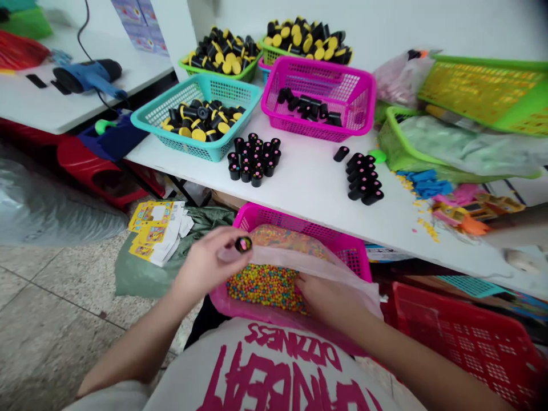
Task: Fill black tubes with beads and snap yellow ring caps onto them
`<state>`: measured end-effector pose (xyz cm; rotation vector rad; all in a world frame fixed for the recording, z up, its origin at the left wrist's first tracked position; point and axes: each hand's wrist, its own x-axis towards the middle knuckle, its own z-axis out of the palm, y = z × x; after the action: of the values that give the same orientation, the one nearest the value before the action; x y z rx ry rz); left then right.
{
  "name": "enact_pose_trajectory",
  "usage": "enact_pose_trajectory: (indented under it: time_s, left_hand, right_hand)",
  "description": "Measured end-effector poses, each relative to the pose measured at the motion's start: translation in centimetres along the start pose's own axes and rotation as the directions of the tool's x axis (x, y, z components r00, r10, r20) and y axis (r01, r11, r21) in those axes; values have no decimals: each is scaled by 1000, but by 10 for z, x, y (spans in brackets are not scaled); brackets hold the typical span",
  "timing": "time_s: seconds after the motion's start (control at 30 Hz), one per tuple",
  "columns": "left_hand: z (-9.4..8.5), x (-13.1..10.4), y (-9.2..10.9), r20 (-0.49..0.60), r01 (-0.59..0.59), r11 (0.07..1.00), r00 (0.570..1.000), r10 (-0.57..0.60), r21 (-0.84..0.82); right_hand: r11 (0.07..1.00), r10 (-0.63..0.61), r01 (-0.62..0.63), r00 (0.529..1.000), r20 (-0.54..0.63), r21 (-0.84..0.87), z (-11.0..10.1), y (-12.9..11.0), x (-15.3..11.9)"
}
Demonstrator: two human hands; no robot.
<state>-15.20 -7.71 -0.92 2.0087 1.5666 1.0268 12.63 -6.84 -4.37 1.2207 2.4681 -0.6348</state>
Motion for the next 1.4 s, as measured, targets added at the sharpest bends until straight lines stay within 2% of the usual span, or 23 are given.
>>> enact_pose_trajectory:
  time_s: [0.07, 0.13, 0.23, 0.33, 0.47, 0.57, 0.63, 0.7, 0.77, 0.8, 0.87, 0.97, 1.03, 1.1, 1.2, 1.27, 1.33, 1.4]
  left_hand:
    - [-11, 34, -20, -143, 88, 990, 987, -72, 109]
    - [-15, 69, -42, -248, 200, 963, 957, -152, 182]
    - [-13, 114, -68, -279, 341, 924, 916, -287, 172]
    - [-8, 138, -79, -257, 366, 925, 908, -331, 101]
    - [-14, 133, -73, -193, 342, 935, 928, -320, 96]
    - [-20, 120, -51, -302, 316, 922, 922, -243, 224]
    - [-13, 121, -27, -347, 229, 944, 928, -137, 237]
    - [11, 136, 0, -280, 55, 984, 960, -5, 171]
    - [50, 164, 24, -81, -147, 988, 985, 151, 55]
    - [73, 183, 32, 20, -207, 978, 978, 207, 14]
    - [121, 223, 42, 203, -248, 969, 949, 242, 6]
    - [176, 279, 44, 235, -233, 972, 947, 219, 35]
    - [197, 305, 44, 220, -215, 975, 955, 199, 54]
    - [208, 321, 46, 217, -207, 976, 958, 188, 69]
    - [208, 328, 50, 237, -215, 974, 952, 193, 73]
    - [197, 320, 54, 252, -225, 972, 946, 202, 68]
    - [175, 299, 58, 264, -253, 967, 936, 234, 40]
    - [141, 260, 62, 280, -295, 955, 914, 294, -40]
  right_hand:
    - [999, 17, -16, 999, 37, -37, 15, -3, 11]
    - [999, -13, 15, 998, 66, -32, 22, -11, 21]
    - [997, -73, 74, 994, 81, -9, 23, -23, 31]
    - [987, -160, 157, 984, 74, 45, 22, -29, 39]
    - [958, -247, 237, 968, 49, 164, 32, -24, 54]
    - [929, -288, 274, 957, 21, 250, 40, -16, 64]
    - [907, -315, 300, 949, 2, 295, 42, -10, 68]
    - [885, -343, 328, 939, -12, 330, 41, -6, 69]
    - [867, -368, 350, 930, -17, 354, 39, -3, 68]
    - [861, -376, 356, 926, -18, 363, 37, -1, 67]
    - [853, -384, 362, 923, -18, 376, 35, 1, 65]
    - [850, -373, 348, 928, -15, 395, 32, 3, 64]
    - [849, -365, 337, 931, -10, 407, 30, 5, 64]
    - [846, -359, 329, 933, -8, 420, 27, 7, 63]
    - [832, -339, 309, 941, -19, 460, 22, 12, 59]
    - [815, -320, 292, 947, -31, 501, 20, 15, 55]
    - [792, -307, 275, 951, -34, 545, 17, 18, 51]
    - [770, -300, 257, 954, -25, 584, 14, 20, 48]
